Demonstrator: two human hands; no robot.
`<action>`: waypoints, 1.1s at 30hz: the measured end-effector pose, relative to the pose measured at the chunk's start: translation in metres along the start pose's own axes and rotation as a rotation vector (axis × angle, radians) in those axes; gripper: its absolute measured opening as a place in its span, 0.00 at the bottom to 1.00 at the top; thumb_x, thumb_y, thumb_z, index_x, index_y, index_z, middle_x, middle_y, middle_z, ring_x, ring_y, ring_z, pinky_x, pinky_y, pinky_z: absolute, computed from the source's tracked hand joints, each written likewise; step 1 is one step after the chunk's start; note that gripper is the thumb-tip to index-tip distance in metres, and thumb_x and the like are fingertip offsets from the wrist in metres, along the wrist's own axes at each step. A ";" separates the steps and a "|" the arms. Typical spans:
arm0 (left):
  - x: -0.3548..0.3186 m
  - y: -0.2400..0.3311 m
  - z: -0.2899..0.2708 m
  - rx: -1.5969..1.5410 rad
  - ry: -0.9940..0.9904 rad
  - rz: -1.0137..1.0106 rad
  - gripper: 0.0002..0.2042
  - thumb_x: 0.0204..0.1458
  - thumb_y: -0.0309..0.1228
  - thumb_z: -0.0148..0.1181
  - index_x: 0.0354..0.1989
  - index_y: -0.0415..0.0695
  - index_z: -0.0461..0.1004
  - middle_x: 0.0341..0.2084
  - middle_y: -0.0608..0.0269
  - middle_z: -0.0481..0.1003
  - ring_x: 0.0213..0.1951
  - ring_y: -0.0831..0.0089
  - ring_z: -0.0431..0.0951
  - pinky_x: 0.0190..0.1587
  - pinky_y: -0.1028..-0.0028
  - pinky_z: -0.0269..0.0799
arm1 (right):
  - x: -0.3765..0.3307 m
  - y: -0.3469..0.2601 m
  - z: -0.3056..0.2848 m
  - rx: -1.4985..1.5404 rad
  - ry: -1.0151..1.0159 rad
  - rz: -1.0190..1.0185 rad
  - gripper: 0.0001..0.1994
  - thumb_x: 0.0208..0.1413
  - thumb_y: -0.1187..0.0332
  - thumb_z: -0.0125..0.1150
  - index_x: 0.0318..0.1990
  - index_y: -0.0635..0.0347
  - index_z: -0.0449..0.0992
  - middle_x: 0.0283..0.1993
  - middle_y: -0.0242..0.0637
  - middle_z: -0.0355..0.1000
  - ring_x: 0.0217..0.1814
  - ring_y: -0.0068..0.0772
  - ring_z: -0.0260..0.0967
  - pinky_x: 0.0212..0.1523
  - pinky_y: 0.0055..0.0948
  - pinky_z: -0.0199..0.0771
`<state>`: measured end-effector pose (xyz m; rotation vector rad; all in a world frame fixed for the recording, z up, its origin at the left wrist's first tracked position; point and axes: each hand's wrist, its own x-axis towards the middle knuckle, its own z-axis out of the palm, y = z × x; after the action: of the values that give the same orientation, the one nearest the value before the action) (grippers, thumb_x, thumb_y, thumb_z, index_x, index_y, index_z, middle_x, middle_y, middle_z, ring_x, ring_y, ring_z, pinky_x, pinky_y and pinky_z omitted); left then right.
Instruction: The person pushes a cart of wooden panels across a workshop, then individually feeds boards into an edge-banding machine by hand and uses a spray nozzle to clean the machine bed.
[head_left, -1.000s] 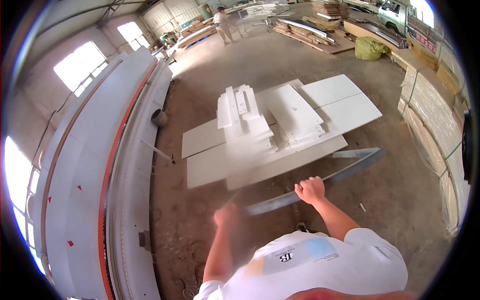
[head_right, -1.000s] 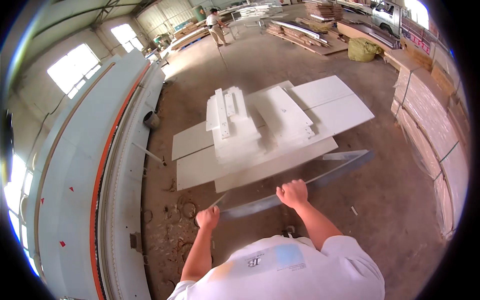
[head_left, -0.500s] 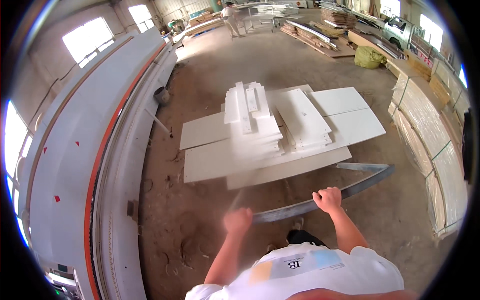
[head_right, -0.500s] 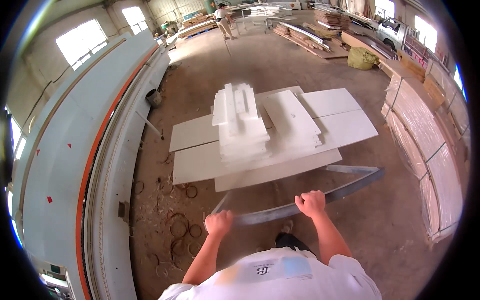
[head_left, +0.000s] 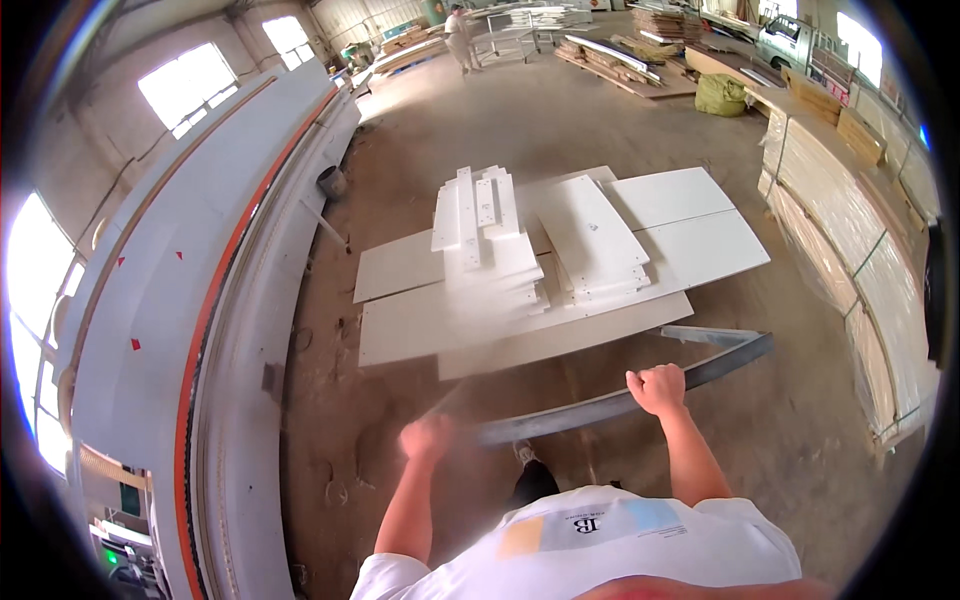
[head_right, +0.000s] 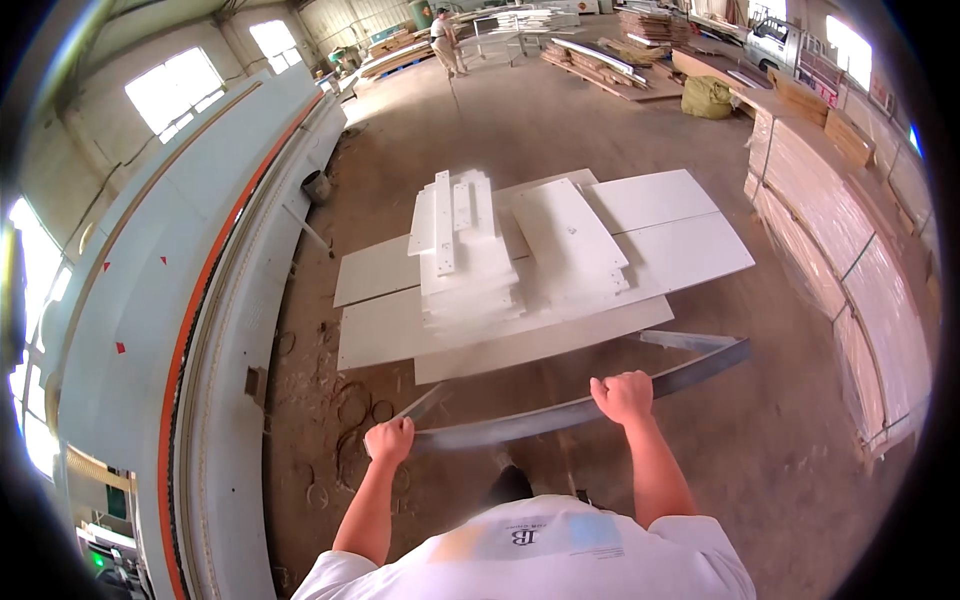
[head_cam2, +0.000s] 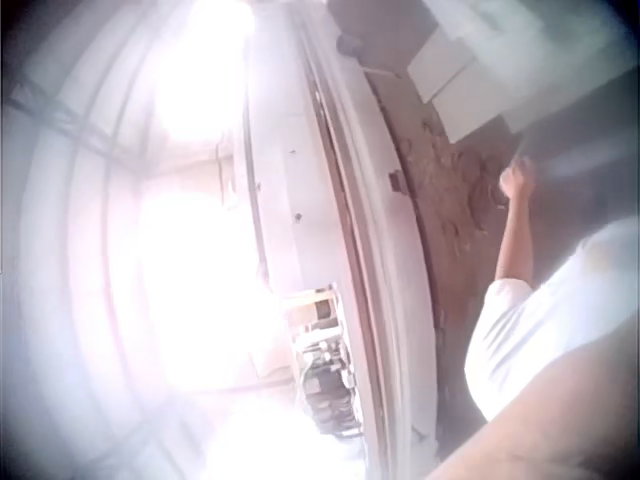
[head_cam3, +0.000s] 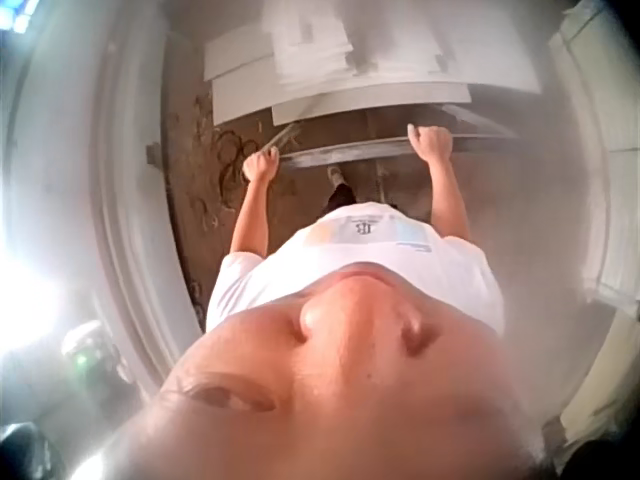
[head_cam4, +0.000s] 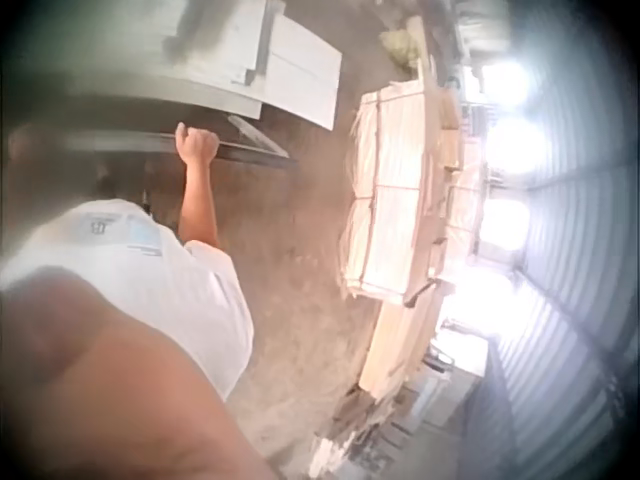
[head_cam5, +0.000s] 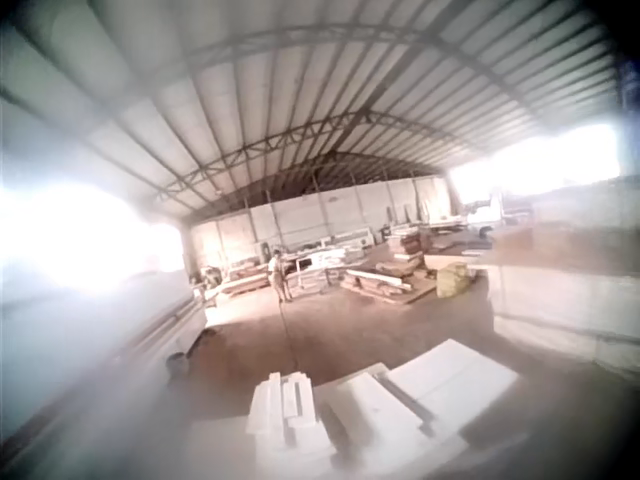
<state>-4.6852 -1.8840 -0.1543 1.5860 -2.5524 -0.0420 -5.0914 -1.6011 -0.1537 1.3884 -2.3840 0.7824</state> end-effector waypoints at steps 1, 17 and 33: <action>-0.013 -0.008 0.005 -0.005 0.000 0.014 0.22 0.61 0.48 0.46 0.29 0.47 0.83 0.27 0.50 0.82 0.34 0.48 0.82 0.40 0.52 0.76 | -0.018 -0.006 -0.006 -0.004 -0.007 0.006 0.23 0.55 0.54 0.61 0.11 0.54 0.74 0.15 0.42 0.71 0.21 0.51 0.71 0.26 0.47 0.68; -0.291 -0.081 -0.034 0.018 -0.266 0.091 0.26 0.64 0.49 0.37 0.38 0.44 0.81 0.36 0.47 0.82 0.44 0.47 0.81 0.51 0.53 0.72 | -0.275 -0.079 -0.090 -0.103 0.094 0.049 0.21 0.54 0.55 0.59 0.12 0.54 0.76 0.15 0.41 0.71 0.22 0.49 0.71 0.33 0.47 0.68; -0.605 -0.116 -0.056 -0.061 0.032 0.372 0.21 0.66 0.46 0.43 0.31 0.48 0.78 0.33 0.55 0.82 0.38 0.53 0.82 0.47 0.53 0.71 | -0.536 -0.111 -0.223 -0.320 -0.310 0.292 0.25 0.63 0.53 0.41 0.29 0.57 0.84 0.36 0.41 0.82 0.42 0.48 0.77 0.53 0.49 0.65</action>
<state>-4.3107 -1.3923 -0.1705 1.0605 -2.7456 -0.0547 -4.7341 -1.1326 -0.1963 1.1127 -2.8367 0.2350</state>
